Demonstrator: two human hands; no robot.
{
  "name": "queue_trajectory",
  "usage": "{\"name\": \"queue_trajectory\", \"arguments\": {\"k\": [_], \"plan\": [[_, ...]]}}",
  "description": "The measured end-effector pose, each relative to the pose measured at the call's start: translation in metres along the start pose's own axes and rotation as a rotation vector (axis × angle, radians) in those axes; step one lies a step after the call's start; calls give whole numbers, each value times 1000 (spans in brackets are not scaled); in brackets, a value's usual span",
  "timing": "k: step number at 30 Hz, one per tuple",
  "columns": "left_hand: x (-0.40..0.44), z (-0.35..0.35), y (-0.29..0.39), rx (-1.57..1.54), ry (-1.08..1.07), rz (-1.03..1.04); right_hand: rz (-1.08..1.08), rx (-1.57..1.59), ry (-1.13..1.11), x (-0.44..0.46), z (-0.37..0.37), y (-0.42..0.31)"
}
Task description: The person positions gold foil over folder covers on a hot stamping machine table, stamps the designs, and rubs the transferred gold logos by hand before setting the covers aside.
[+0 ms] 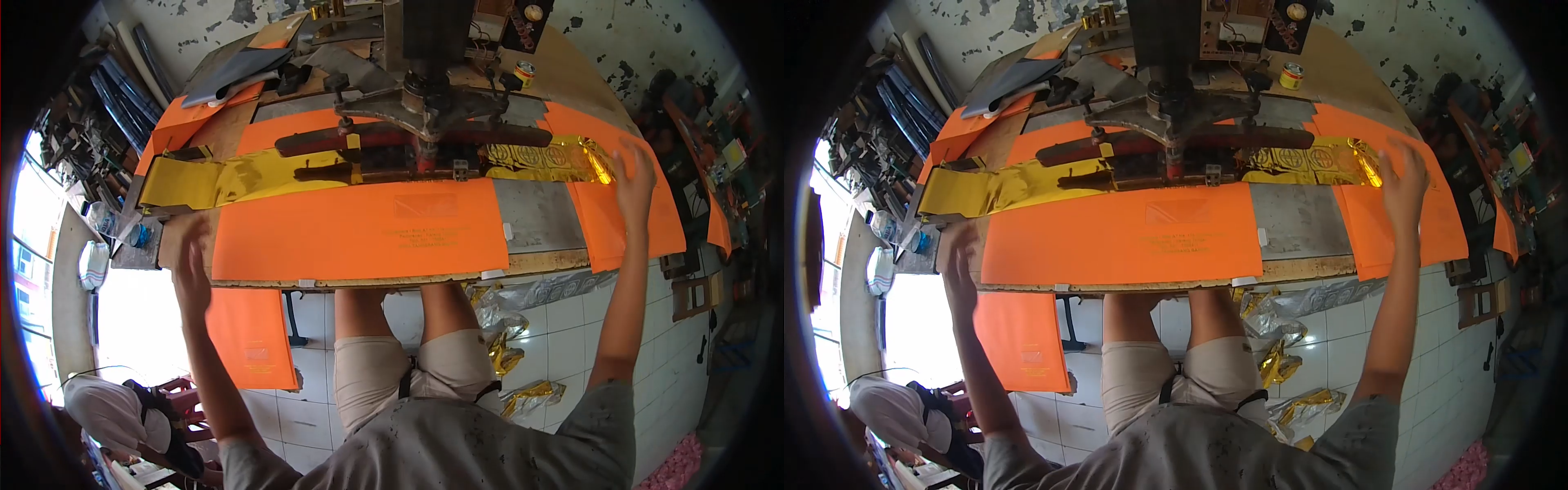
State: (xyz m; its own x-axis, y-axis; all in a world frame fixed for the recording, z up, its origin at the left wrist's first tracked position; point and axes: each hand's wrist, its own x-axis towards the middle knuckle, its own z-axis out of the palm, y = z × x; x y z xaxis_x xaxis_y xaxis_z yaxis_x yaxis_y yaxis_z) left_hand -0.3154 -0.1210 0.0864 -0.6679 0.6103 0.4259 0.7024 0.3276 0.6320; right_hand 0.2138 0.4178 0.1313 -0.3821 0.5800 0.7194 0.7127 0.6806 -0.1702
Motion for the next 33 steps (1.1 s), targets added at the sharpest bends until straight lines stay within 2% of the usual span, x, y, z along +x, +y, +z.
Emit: {"name": "queue_trajectory", "arguments": {"k": [2,4,5,7,9,12,14,19,22,25,33], "plan": [[-45,17,25,-98,1,99,-31,138,16,-43,-10,-64],[-91,51,34,-341,19,133,-77,193,-34,-82,-5,-102],[-113,68,43,-449,-35,77,-120,195,-77,-96,2,-110],[-148,102,63,-658,-202,-110,-74,201,-96,-121,17,-119],[-181,138,61,-731,-434,-292,-38,205,-102,-123,17,-121],[-225,195,63,-839,-621,-412,-14,256,-140,-121,17,-122],[-238,220,68,-1022,-778,-510,-73,211,-238,-116,13,-131],[-257,258,71,-995,-874,-517,-128,216,-430,-104,27,-138],[-259,264,70,-972,-870,-493,-181,200,-392,-97,46,-134],[-257,265,69,-977,-865,-490,-141,223,-479,-88,55,-130],[-259,260,69,-945,-857,-471,-153,199,-433,-89,59,-143]]}}
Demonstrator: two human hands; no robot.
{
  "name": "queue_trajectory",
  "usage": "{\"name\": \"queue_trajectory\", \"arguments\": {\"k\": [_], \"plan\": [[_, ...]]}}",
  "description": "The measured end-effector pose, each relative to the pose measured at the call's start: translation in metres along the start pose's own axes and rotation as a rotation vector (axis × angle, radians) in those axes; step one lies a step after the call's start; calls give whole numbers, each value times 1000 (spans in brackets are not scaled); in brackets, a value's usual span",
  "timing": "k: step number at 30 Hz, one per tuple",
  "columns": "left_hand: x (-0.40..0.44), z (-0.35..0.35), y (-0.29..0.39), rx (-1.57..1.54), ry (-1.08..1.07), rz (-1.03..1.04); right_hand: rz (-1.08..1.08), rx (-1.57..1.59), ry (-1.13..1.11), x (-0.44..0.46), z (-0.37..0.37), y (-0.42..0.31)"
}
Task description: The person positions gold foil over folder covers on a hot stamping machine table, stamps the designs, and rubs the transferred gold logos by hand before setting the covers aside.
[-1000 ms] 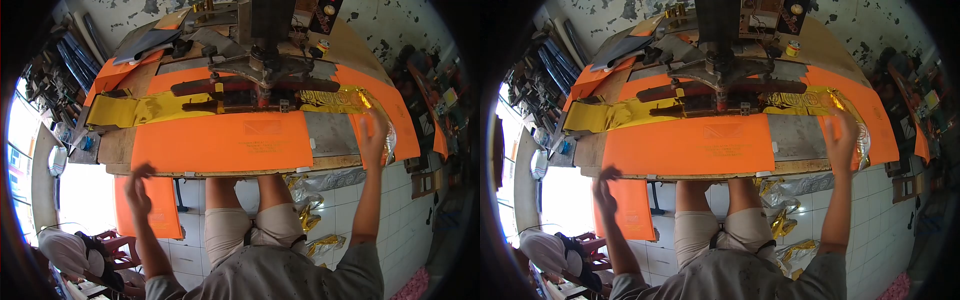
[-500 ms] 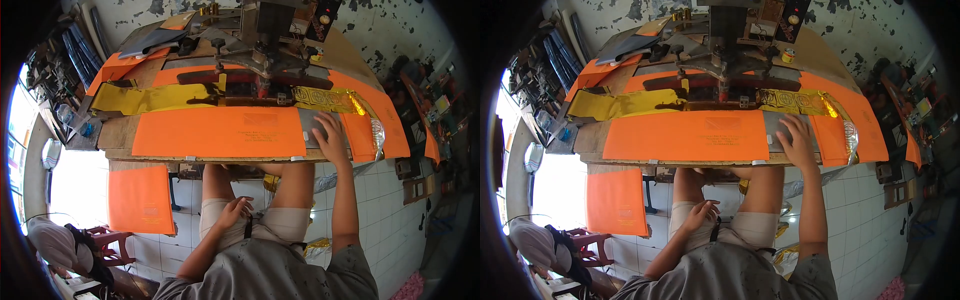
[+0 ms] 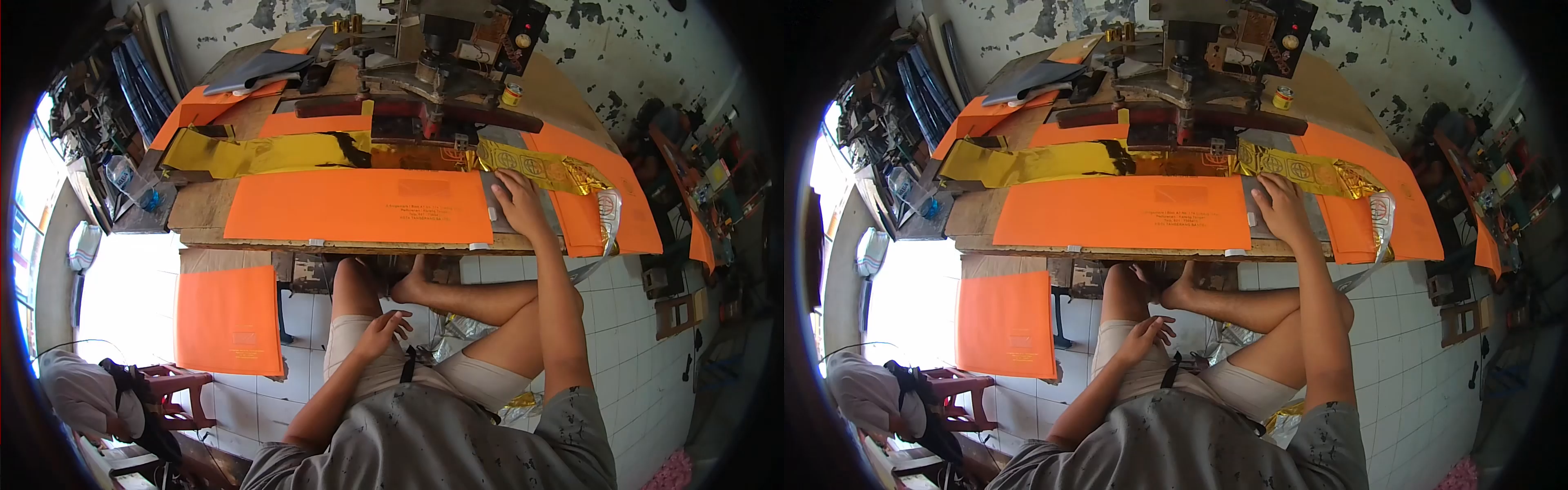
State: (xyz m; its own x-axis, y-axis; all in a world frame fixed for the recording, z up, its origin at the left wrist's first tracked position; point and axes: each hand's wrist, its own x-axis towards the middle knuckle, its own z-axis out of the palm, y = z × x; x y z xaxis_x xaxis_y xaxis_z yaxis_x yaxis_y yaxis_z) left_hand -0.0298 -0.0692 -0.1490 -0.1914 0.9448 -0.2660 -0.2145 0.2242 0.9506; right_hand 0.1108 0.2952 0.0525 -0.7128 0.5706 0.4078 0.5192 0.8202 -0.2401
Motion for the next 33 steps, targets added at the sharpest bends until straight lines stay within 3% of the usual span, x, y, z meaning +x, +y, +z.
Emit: {"name": "queue_trajectory", "arguments": {"k": [14,17,20,26,33], "plan": [[1,1,-2,-57,17,43,-48,48,88,-32,-45,-24],[-2,7,19,34,-20,92,-70,50,109,-45,-55,-31],[-1,23,51,78,-48,310,-82,39,111,-63,-70,-44],[10,68,133,-162,-185,514,-82,59,69,-109,-104,-74],[31,102,149,-453,-211,497,-96,119,-17,-171,-133,-119]]}}
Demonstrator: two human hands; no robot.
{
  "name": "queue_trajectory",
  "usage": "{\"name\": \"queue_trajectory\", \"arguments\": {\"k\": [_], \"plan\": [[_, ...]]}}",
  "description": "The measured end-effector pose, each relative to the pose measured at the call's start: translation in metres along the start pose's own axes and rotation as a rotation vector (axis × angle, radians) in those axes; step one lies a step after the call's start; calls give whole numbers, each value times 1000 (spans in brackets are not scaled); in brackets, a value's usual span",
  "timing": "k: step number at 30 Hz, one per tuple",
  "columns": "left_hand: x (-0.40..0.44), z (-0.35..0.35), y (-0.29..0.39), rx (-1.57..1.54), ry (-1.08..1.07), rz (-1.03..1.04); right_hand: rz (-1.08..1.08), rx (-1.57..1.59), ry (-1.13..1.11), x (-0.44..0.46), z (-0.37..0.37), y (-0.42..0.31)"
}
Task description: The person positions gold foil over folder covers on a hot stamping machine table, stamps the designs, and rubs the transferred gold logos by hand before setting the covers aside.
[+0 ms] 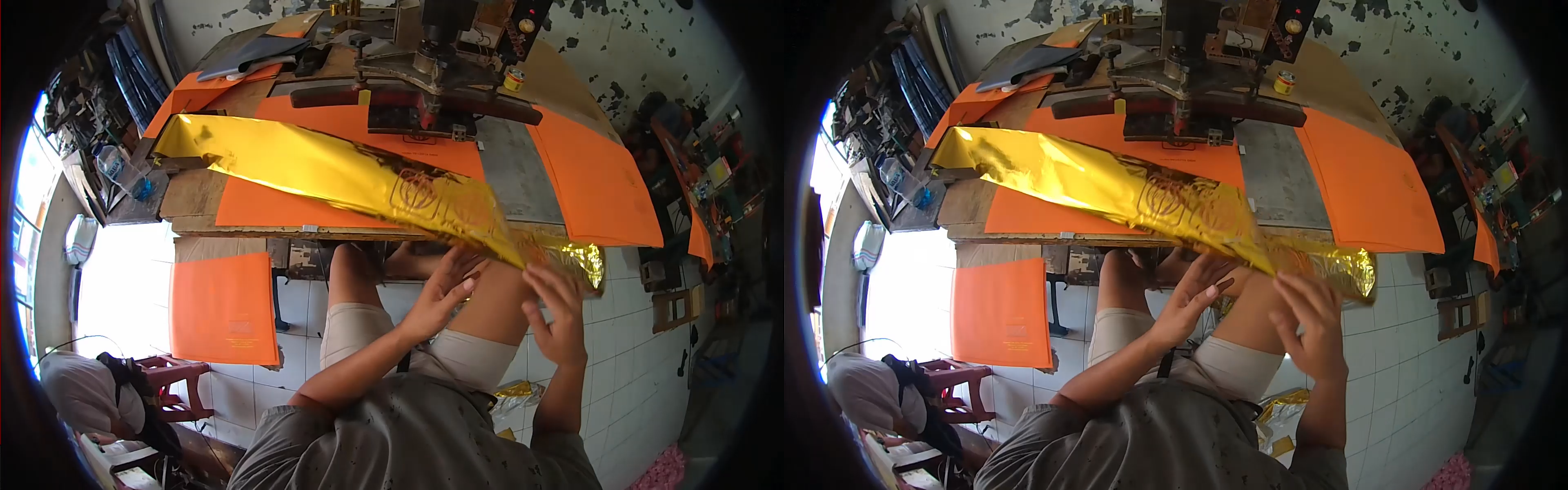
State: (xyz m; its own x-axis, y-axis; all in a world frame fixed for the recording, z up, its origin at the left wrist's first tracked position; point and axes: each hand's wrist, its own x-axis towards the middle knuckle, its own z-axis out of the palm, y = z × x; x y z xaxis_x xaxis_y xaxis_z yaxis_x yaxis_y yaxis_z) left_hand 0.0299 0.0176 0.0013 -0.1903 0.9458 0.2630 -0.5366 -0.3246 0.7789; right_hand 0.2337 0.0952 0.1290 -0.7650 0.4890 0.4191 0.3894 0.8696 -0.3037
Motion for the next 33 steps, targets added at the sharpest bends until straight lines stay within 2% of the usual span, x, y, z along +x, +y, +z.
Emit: {"name": "queue_trajectory", "arguments": {"k": [5,8,11,15,18,22,26,33], "plan": [[-19,-3,-12,-161,-21,8,4,98,-53,-29,8,-12],[-36,-9,-19,-95,69,-131,7,185,-90,-35,19,-13],[-40,-12,-9,-112,6,-133,11,271,-115,-41,34,-12],[-54,-18,-7,-95,46,-152,2,400,-179,-40,35,-14],[-66,-16,-7,-157,89,-119,13,363,76,-47,45,0],[-71,-11,-3,-225,87,-112,203,362,257,-32,56,4],[-76,-5,8,-210,66,-108,345,628,102,-42,60,6],[-90,0,23,-191,34,-26,503,784,24,-60,46,-12]]}}
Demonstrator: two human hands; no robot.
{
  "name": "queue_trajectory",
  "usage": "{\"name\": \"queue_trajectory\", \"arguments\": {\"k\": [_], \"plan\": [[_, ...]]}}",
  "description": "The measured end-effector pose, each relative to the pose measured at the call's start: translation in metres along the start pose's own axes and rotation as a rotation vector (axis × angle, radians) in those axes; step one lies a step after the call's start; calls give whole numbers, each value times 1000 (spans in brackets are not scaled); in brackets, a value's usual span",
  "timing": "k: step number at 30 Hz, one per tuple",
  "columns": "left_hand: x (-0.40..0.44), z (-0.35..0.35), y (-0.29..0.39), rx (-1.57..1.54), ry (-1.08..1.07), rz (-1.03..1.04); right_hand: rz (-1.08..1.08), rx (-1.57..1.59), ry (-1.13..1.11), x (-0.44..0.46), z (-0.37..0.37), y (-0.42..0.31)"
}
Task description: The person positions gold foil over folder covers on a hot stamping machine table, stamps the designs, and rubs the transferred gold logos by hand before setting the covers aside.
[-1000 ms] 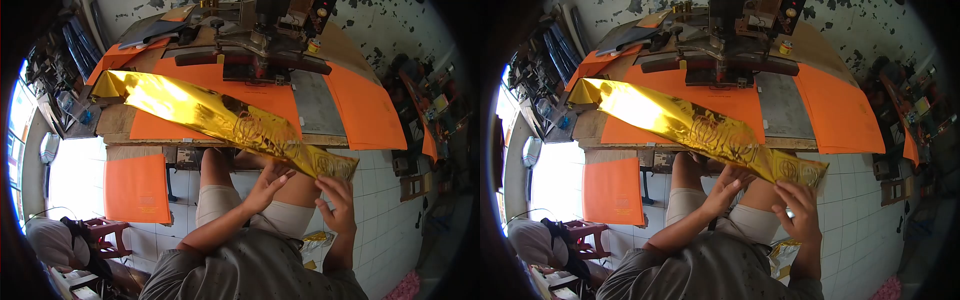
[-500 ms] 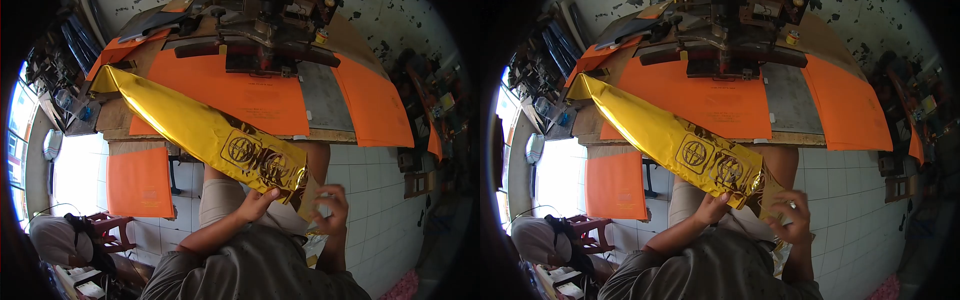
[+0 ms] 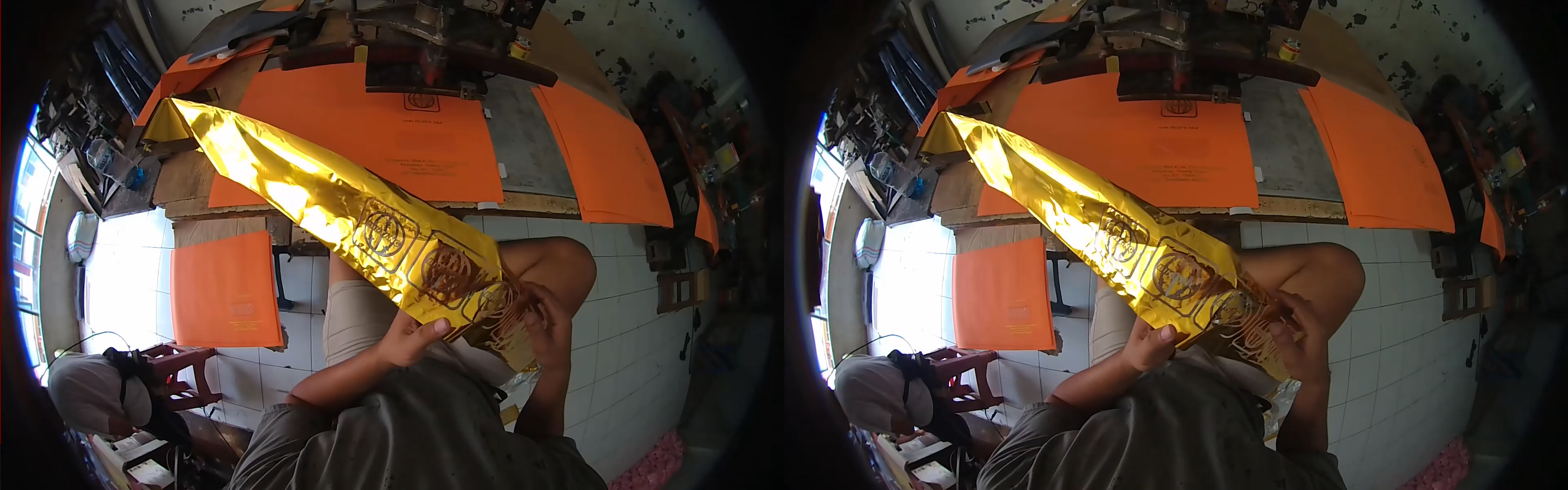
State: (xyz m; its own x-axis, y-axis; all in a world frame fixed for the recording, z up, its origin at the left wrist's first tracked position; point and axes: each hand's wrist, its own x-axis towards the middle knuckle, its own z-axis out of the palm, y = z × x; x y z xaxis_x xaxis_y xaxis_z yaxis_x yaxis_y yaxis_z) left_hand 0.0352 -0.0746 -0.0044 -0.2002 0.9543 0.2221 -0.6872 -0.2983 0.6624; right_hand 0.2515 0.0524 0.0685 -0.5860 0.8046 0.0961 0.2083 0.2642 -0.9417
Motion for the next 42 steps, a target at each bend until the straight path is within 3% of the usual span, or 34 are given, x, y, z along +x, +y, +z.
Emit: {"name": "queue_trajectory", "arguments": {"k": [6,9,11,13,15,19,21,23,25,27,30,36,39,42], "plan": [[-15,-11,5,37,18,-72,23,51,-64,-7,-4,5],[-18,-14,13,93,39,2,27,-12,-72,-3,-6,4],[-22,-17,21,39,143,33,21,-18,-102,2,-4,1],[-32,-32,24,58,389,-8,90,-21,-160,6,-2,6],[-44,-59,33,90,398,152,122,-43,-246,11,1,11],[-68,-109,67,-182,543,594,64,-90,-446,24,20,29],[-71,-107,113,-67,176,541,72,-123,-532,38,25,26],[-72,-86,142,-129,444,667,-225,-332,-252,52,28,32],[-85,-103,164,27,947,843,-403,-461,23,68,30,45],[-104,-121,182,187,894,815,-464,-520,288,85,27,66],[-102,-121,204,235,1054,826,-514,-674,450,105,17,104],[-135,-151,227,366,1345,756,-521,-752,533,119,22,143],[-154,-181,227,342,1288,739,-512,-741,541,119,26,148],[-162,-191,225,529,1241,652,-502,-758,518,117,24,147]]}}
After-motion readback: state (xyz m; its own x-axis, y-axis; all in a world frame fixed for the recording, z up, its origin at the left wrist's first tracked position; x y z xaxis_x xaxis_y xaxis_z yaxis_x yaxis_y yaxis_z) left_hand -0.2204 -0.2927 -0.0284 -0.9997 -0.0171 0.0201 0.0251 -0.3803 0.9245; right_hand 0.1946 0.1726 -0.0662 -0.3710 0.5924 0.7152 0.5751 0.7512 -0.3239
